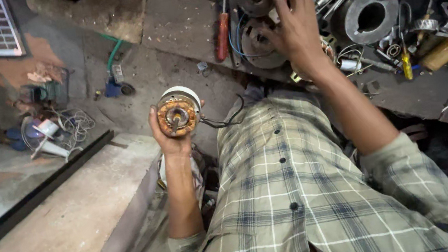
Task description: The person works on a small electric motor at a cluttered workbench. They pick up the motor housing and rotor, handle small copper and bearing components, fit the rotor back into the housing, and use pliers to grip and adjust parts while reassembling the motor.
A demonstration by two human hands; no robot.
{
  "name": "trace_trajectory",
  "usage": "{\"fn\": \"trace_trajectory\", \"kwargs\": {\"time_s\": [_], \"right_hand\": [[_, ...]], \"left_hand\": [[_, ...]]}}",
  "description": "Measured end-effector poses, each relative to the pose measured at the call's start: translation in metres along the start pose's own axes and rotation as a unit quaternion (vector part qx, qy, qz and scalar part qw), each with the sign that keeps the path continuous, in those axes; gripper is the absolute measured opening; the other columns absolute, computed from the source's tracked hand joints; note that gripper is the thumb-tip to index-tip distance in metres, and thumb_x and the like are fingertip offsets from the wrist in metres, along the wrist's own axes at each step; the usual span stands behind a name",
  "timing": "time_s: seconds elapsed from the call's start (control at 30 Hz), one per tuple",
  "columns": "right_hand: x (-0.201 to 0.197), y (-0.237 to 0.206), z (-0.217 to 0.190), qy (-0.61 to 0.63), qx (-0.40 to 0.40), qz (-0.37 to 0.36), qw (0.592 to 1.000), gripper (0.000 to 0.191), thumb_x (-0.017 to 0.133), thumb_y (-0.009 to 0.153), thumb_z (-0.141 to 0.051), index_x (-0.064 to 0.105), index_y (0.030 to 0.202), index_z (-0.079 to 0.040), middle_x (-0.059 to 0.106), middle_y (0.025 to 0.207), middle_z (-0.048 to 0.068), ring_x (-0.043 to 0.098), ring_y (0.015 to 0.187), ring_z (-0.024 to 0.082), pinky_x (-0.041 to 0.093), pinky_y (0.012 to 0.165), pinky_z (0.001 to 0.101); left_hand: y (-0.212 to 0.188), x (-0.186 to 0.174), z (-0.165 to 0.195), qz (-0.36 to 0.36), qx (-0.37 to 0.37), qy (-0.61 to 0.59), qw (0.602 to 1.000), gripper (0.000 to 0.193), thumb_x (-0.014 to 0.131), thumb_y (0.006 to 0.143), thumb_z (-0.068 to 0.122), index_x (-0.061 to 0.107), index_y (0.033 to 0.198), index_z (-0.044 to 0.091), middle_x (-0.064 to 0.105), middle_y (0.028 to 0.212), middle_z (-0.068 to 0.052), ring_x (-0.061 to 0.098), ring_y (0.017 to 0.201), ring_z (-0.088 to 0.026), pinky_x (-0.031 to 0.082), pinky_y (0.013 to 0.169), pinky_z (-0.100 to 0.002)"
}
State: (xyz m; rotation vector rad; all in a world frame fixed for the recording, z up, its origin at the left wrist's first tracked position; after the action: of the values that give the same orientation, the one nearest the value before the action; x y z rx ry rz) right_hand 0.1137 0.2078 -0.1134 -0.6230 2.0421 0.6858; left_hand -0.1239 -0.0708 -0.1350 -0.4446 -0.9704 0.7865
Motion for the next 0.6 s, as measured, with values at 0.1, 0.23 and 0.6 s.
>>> {"fn": "trace_trajectory", "kwargs": {"time_s": [0.1, 0.23, 0.6], "right_hand": [[0.013, 0.032, 0.004, -0.011, -0.008, 0.003, 1.000, 0.110, 0.098, 0.073, -0.028, 0.036, 0.162, -0.007, 0.038, 0.156, 0.026, 0.041, 0.140, 0.047, 0.037, 0.115, 0.0556], [0.027, 0.043, 0.013, -0.019, 0.015, -0.070, 0.997, 0.108, 0.098, 0.075, -0.028, 0.038, 0.163, -0.010, 0.041, 0.154, 0.022, 0.040, 0.141, 0.045, 0.032, 0.112, 0.0592], [-0.051, 0.007, -0.037, 0.070, -0.049, 0.017, 0.996, 0.069, 0.089, 0.089, -0.016, 0.055, 0.148, -0.011, 0.053, 0.144, 0.016, 0.052, 0.134, 0.036, 0.044, 0.113, 0.0511]], "left_hand": [[0.010, 0.004, -0.007, 0.003, -0.007, 0.010, 1.000, 0.061, 0.051, 0.099, 0.056, 0.061, 0.129, 0.003, 0.070, 0.117, -0.017, 0.070, 0.104, -0.042, 0.061, 0.080, -0.061], [0.018, 0.003, -0.019, -0.002, -0.024, 0.022, 0.999, 0.056, 0.052, 0.100, 0.053, 0.062, 0.127, 0.005, 0.070, 0.117, -0.017, 0.071, 0.102, -0.037, 0.061, 0.081, -0.061], [0.032, 0.014, -0.053, 0.011, -0.041, 0.056, 0.998, 0.047, 0.051, 0.100, 0.051, 0.067, 0.119, 0.010, 0.070, 0.115, -0.006, 0.069, 0.107, -0.020, 0.059, 0.093, -0.044]]}}
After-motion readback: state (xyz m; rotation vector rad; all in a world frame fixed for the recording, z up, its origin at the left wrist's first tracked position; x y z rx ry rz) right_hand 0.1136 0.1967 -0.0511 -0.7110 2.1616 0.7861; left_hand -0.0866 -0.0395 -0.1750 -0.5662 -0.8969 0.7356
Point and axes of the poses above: each hand's wrist, its own y-axis towards the middle knuckle, its own x-axis out of the palm, z = x × y, the point moved 4 cm from there along y, towards the middle knuckle
